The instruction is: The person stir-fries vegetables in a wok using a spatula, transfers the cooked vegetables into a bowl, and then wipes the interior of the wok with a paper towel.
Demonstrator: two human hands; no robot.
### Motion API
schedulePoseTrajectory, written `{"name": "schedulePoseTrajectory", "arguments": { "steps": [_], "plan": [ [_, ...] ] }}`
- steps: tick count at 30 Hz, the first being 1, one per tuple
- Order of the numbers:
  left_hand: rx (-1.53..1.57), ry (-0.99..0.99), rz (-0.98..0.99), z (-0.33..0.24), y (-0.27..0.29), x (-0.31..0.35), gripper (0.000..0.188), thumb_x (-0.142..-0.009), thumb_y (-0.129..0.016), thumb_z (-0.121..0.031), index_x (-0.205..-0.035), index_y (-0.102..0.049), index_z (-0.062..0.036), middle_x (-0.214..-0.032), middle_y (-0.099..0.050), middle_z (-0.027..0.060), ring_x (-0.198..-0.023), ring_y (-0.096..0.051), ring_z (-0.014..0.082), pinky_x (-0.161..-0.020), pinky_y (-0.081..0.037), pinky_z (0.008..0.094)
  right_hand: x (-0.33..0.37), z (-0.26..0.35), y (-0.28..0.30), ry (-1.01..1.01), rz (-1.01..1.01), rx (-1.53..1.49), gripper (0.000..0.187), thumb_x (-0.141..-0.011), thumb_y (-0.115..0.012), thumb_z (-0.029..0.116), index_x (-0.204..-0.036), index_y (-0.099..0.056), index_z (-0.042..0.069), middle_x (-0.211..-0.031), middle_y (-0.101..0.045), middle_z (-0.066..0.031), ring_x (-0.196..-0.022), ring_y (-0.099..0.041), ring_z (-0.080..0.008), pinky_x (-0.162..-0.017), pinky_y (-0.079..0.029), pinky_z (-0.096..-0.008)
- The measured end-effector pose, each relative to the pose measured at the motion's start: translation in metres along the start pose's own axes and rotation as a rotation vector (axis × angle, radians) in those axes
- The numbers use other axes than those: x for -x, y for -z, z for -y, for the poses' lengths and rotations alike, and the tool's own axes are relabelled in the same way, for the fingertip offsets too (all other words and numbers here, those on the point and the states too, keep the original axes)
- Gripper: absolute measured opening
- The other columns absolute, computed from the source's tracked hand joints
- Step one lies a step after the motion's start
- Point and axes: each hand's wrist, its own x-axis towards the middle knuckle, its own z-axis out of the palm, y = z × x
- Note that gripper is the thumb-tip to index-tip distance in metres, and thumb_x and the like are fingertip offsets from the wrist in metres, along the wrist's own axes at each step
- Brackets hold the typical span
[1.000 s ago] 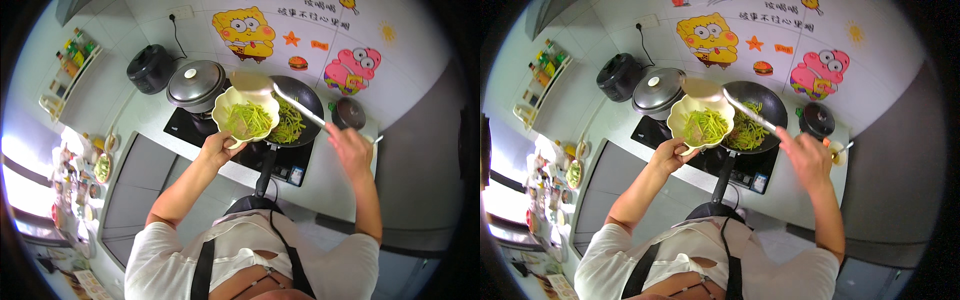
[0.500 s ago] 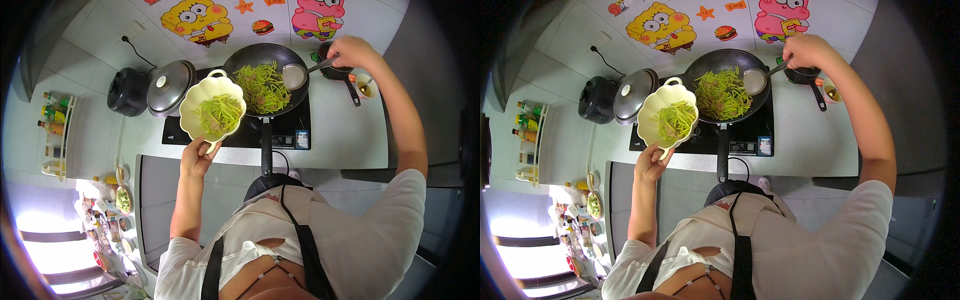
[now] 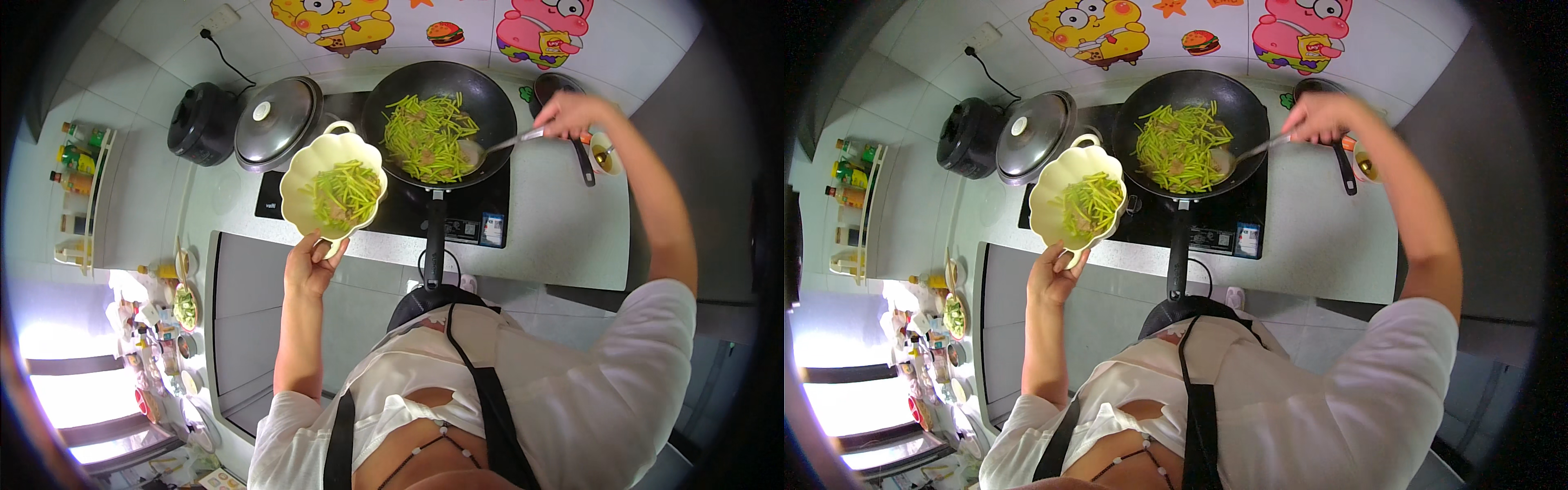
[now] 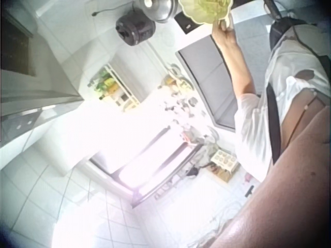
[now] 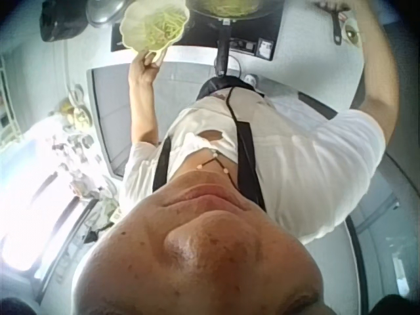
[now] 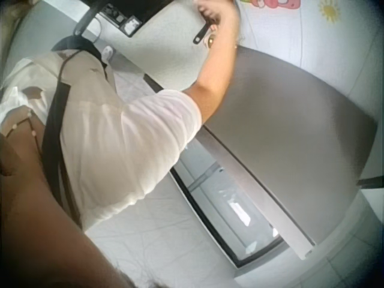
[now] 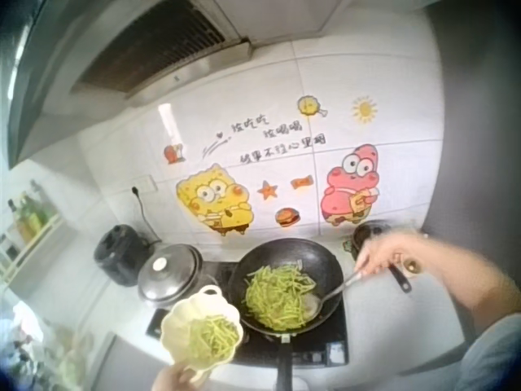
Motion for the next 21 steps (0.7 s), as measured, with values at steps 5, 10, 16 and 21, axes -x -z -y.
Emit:
{"name": "schedulePoseTrajectory", "arguments": {
  "steps": [5, 10, 16, 21],
  "plan": [
    [-0.003, 0.013, -0.002, -0.009, 0.002, -0.005, 0.006, -0.086, -0.043, -0.003, -0.092, -0.044, -0.0022, -0.048, -0.024, -0.0055, -0.039, -0.029, 0.0050, -0.080, -0.051, 0.0407, -0.049, -0.007, -0.098, 0.266, -0.192, -0.232, 0.034, -0.080, -0.059, 0.028, -0.113, -0.057, 0.019, -0.062, -0.051, -0.0004, -0.043, -0.041, -0.0066, -0.038, -0.034, -0.0207],
    [-0.039, 0.017, 0.009, -0.017, -0.006, -0.004, 0.005, -0.087, -0.042, -0.004, -0.091, -0.044, -0.0022, -0.047, -0.025, -0.0052, -0.039, -0.031, 0.0059, -0.081, -0.051, 0.0403, -0.050, 0.004, -0.120, 0.293, -0.272, -0.436, 0.035, -0.081, -0.059, 0.023, -0.113, -0.056, 0.010, -0.059, -0.050, -0.0002, -0.042, -0.040, -0.0060, -0.036, -0.030, -0.0216],
    [-0.048, 0.017, 0.002, -0.020, -0.016, -0.005, 0.005, -0.087, -0.041, -0.004, -0.089, -0.043, -0.0011, -0.047, -0.024, -0.0050, -0.039, -0.031, 0.0062, -0.083, -0.051, 0.0407, -0.014, -0.006, -0.110, 0.287, -0.312, -0.479, 0.033, -0.081, -0.059, 0.022, -0.113, -0.057, 0.012, -0.059, -0.048, 0.0014, -0.043, -0.036, -0.0048, -0.037, -0.028, -0.0211],
    [-0.059, 0.052, 0.042, -0.023, -0.021, -0.008, 0.003, -0.087, -0.039, -0.004, -0.087, -0.042, -0.0018, -0.047, -0.024, -0.0047, -0.039, -0.031, 0.0062, -0.082, -0.051, 0.0413, 0.018, -0.009, -0.087, 0.286, -0.349, -0.437, 0.032, -0.082, -0.058, 0.020, -0.113, -0.057, 0.012, -0.059, -0.047, 0.0043, -0.045, -0.032, -0.0035, -0.039, -0.026, -0.0200]
  ]
}}
